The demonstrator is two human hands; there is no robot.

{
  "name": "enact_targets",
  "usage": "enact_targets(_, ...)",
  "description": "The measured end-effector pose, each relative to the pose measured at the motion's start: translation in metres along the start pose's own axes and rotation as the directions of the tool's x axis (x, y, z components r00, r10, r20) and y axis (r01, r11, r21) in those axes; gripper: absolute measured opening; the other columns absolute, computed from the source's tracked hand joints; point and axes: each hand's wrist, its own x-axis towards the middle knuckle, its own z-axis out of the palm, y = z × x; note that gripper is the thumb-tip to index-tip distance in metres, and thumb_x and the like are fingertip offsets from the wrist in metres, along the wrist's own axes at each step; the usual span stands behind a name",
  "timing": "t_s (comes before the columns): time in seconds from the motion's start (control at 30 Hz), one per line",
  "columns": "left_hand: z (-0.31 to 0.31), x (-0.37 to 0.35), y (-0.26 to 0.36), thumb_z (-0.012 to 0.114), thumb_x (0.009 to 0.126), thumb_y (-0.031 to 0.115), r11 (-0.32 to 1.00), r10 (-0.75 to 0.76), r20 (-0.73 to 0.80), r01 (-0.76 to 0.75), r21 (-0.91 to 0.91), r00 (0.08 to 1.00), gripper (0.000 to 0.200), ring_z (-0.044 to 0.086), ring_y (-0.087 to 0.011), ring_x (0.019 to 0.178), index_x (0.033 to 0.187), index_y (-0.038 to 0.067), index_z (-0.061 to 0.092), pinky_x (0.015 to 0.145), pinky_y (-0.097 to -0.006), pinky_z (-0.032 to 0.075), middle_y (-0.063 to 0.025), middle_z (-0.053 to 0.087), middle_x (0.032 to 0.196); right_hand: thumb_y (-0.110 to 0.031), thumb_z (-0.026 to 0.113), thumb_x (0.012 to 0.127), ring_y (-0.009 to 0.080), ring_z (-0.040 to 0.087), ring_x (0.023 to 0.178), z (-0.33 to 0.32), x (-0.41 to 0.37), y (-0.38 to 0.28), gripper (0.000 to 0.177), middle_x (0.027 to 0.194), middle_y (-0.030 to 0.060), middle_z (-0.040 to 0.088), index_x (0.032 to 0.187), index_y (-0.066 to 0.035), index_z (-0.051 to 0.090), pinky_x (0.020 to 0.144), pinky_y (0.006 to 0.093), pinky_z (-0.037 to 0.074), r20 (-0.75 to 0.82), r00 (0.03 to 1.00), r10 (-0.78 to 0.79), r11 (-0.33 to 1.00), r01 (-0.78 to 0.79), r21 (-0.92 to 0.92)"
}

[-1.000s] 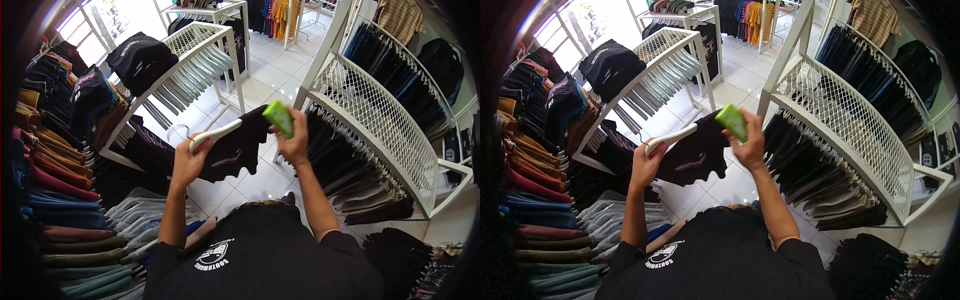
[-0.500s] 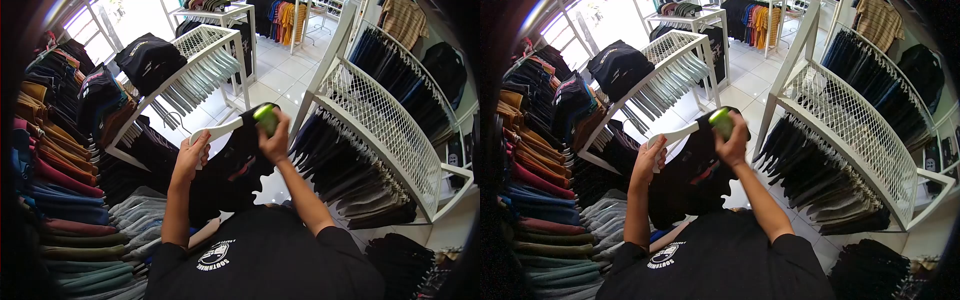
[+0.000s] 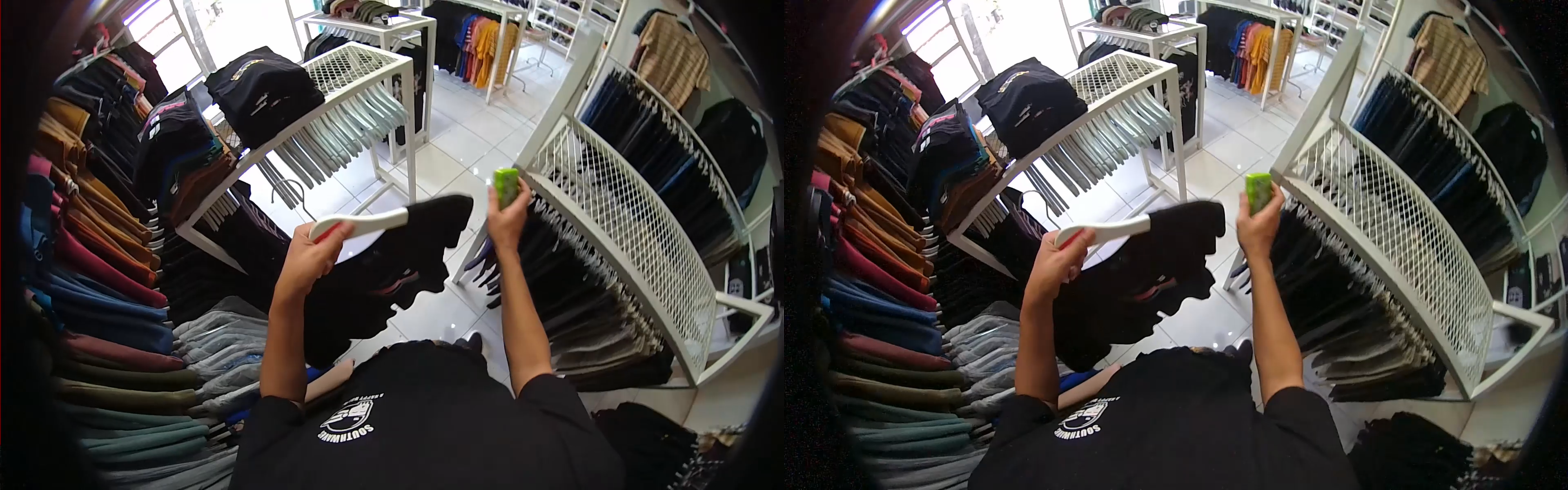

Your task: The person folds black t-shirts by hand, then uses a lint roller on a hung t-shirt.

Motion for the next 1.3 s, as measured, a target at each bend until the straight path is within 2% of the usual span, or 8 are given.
enact_targets(0.13, 0.004, -0.003, 0.015, 0.085, 0.085, 0.023, 0.962, 0.050, 0.060, -0.064, 0.267, 0.997, 0.026, 0.054, -0.0025, 0.055, 0.097, 0.000, 0.078, 0.049, -0.0202, 0.039, 0.0015, 0.065, 0.065, -0.024, 0.070, 0.088, 0.0267, 0.062, 0.104, -0.033, 0.007, -0.029, 0.055, 0.115, 0.0195, 0.061, 0.131, 0.001, 0.046, 0.094, 0.0376, 0.049, 0.147, 0.989, -0.028, 0.947, -0.021, 0.322)
enact_targets(0.27, 0.008, 0.012, 0.028, 0.092, 0.075, 0.019, 0.914, 0.154, 0.235, -0.229, 0.334, 0.960, 0.030, 0.065, -0.0069, 0.068, 0.093, 0.000, 0.077, 0.064, -0.0229, 0.051, -0.0031, 0.072, 0.075, -0.034, 0.084, 0.082, 0.0170, 0.060, 0.093, -0.046, 0.008, -0.095, 0.058, 0.100, 0.0068, 0.063, 0.124, -0.005, 0.055, 0.086, 0.0330, 0.050, 0.873, 0.487, 0.007, 0.973, -0.204, 0.106)
enact_targets(0.4, 0.001, 0.037, 0.046, 0.095, 0.069, 0.017, 0.815, 0.381, 0.361, -0.493, 0.304, 0.851, 0.035, 0.068, -0.0094, 0.074, 0.089, -0.001, 0.073, 0.067, -0.0261, 0.055, -0.0076, 0.075, 0.080, -0.013, 0.093, 0.068, 0.0117, 0.054, 0.112, -0.048, -0.010, -0.101, 0.075, 0.118, 0.0005, 0.059, 0.132, -0.007, 0.053, 0.100, 0.0266, 0.042, 0.988, 0.127, -0.092, 0.881, -0.451, 0.140)
enact_targets(0.6, 0.024, 0.051, 0.041, 0.094, 0.065, 0.035, 0.424, 0.719, 0.197, -0.645, 0.635, 0.667, 0.063, 0.067, -0.0271, 0.102, 0.115, 0.004, 0.069, 0.091, -0.0369, 0.052, -0.0139, 0.069, 0.104, -0.013, 0.089, 0.068, 0.0138, 0.054, 0.110, -0.056, -0.052, -0.091, 0.076, 0.120, 0.0032, 0.059, 0.134, -0.003, 0.052, 0.098, 0.0277, 0.044, 0.936, 0.351, 0.022, 0.820, -0.542, 0.184)
enact_targets(0.73, 0.075, 0.065, -0.028, 0.085, 0.080, 0.043, 0.931, 0.319, -0.294, -0.241, 0.274, 0.901, 0.085, 0.068, -0.0265, 0.095, 0.142, 0.001, 0.047, 0.085, -0.0382, 0.055, -0.0176, 0.064, 0.114, -0.010, 0.086, 0.071, 0.0130, 0.057, 0.102, -0.037, -0.063, -0.106, 0.069, 0.112, 0.0022, 0.060, 0.131, -0.003, 0.053, 0.092, 0.0283, 0.047, 0.837, 0.537, 0.108, 0.800, -0.547, 0.248)
enact_targets(1.03, 0.096, 0.100, -0.041, 0.069, 0.095, 0.034, 0.938, 0.320, -0.389, -0.232, 0.257, 0.864, 0.063, 0.071, -0.0253, 0.073, 0.142, 0.002, 0.042, 0.067, -0.0384, 0.054, -0.0165, 0.072, 0.083, -0.032, 0.085, 0.076, 0.0315, 0.067, 0.094, -0.001, -0.083, -0.129, 0.065, 0.101, 0.0187, 0.067, 0.121, -0.003, 0.049, 0.087, 0.0403, 0.051, 0.772, 0.635, -0.040, 0.955, -0.204, 0.217)
enact_targets(1.13, 0.081, 0.102, -0.027, 0.058, 0.103, 0.033, 0.952, 0.302, -0.367, -0.257, 0.167, 0.880, 0.035, 0.055, -0.0111, 0.048, 0.122, 0.004, 0.060, 0.043, -0.0307, 0.044, -0.0047, 0.062, 0.066, -0.038, 0.076, 0.086, 0.0344, 0.068, 0.093, -0.014, -0.072, -0.137, 0.054, 0.097, 0.0197, 0.067, 0.121, -0.004, 0.051, 0.083, 0.0416, 0.051, 0.940, 0.339, -0.038, 0.948, -0.286, 0.141)
enact_targets(1.3, 0.075, 0.103, -0.006, 0.053, 0.105, 0.040, 0.918, 0.356, -0.312, -0.268, 0.291, 0.881, 0.040, 0.057, -0.0130, 0.047, 0.118, 0.003, 0.062, 0.045, -0.0301, 0.047, -0.0068, 0.066, 0.072, -0.028, 0.059, 0.096, 0.0351, 0.064, 0.086, 0.001, -0.067, -0.125, 0.047, 0.092, 0.0184, 0.063, 0.131, -0.001, 0.042, 0.082, 0.0414, 0.050, 0.792, 0.609, -0.049, 0.907, -0.306, 0.291)
